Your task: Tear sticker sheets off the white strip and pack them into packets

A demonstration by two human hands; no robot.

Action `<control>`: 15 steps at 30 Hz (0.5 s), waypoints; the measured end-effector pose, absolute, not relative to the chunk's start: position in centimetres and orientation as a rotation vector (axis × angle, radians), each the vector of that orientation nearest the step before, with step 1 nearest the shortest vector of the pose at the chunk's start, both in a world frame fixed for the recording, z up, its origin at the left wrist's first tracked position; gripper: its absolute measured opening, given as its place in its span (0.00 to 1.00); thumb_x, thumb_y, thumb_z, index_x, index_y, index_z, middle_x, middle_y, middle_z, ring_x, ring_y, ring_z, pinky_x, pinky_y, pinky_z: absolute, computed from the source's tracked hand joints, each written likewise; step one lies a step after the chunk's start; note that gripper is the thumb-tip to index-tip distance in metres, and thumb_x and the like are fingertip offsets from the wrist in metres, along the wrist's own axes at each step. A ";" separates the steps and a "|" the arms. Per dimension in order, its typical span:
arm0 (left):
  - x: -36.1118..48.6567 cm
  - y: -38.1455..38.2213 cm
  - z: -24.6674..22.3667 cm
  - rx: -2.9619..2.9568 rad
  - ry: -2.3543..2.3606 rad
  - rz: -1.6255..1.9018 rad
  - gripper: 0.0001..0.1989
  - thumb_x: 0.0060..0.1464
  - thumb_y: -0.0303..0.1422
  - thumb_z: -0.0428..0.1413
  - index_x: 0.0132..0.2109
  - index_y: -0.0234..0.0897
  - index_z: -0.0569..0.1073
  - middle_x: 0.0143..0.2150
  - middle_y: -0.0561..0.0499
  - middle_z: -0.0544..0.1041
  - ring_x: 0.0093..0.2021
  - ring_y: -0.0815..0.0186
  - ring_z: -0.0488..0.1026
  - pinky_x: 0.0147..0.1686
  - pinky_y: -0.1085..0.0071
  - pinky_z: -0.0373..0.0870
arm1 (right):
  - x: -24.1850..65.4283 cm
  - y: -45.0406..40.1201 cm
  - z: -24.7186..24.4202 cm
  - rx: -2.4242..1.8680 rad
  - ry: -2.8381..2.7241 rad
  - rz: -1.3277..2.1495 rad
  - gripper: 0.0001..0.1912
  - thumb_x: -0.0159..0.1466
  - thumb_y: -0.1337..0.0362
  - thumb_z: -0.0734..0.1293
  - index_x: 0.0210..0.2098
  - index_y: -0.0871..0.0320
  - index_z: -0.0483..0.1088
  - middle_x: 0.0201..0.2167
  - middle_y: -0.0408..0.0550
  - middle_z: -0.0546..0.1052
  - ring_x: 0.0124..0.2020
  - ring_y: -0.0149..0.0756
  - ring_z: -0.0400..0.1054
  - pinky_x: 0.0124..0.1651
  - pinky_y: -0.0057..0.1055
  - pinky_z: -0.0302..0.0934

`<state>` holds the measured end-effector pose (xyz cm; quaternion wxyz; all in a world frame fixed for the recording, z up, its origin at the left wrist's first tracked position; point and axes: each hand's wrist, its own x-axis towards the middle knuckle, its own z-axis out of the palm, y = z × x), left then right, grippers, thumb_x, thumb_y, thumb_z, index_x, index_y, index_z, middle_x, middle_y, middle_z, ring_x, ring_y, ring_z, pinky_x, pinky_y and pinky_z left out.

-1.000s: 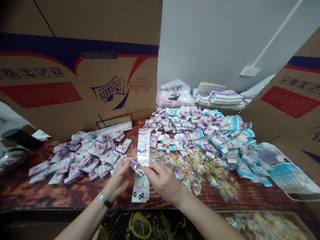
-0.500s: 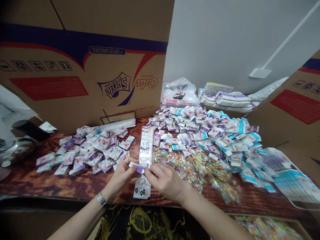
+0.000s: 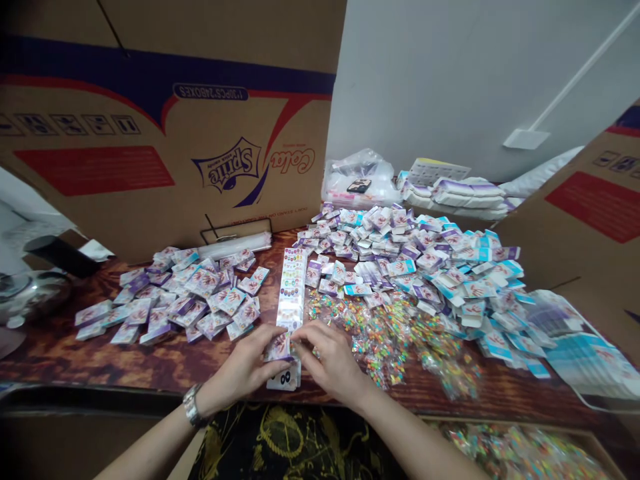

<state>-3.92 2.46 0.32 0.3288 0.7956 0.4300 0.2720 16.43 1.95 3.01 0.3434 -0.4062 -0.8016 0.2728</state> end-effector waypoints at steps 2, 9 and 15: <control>-3.5 2.0 -0.1 2.163 1.198 0.729 0.20 0.53 0.33 0.56 0.52 0.37 0.63 0.44 0.43 0.72 0.45 0.56 0.69 0.44 0.60 0.68 | 16.0 2.0 1.9 -1.141 -1.941 0.731 0.04 0.63 0.68 0.62 0.36 0.56 0.68 0.33 0.46 0.72 0.36 0.34 0.68 0.39 0.30 0.64; -2.5 1.1 -0.7 2.228 1.334 0.936 0.21 0.53 0.25 0.51 0.54 0.37 0.60 0.45 0.43 0.71 0.46 0.57 0.69 0.44 0.61 0.69 | 14.3 1.3 0.0 -1.223 -1.690 0.733 0.03 0.63 0.64 0.61 0.35 0.56 0.66 0.30 0.45 0.70 0.31 0.33 0.67 0.34 0.28 0.64; -1.9 0.9 -1.0 2.252 1.400 0.955 0.24 0.54 0.25 0.49 0.58 0.36 0.57 0.47 0.41 0.69 0.48 0.57 0.69 0.45 0.63 0.69 | 14.5 1.0 1.4 -1.150 -1.964 0.440 0.07 0.65 0.68 0.59 0.41 0.57 0.66 0.32 0.48 0.72 0.36 0.37 0.65 0.39 0.33 0.63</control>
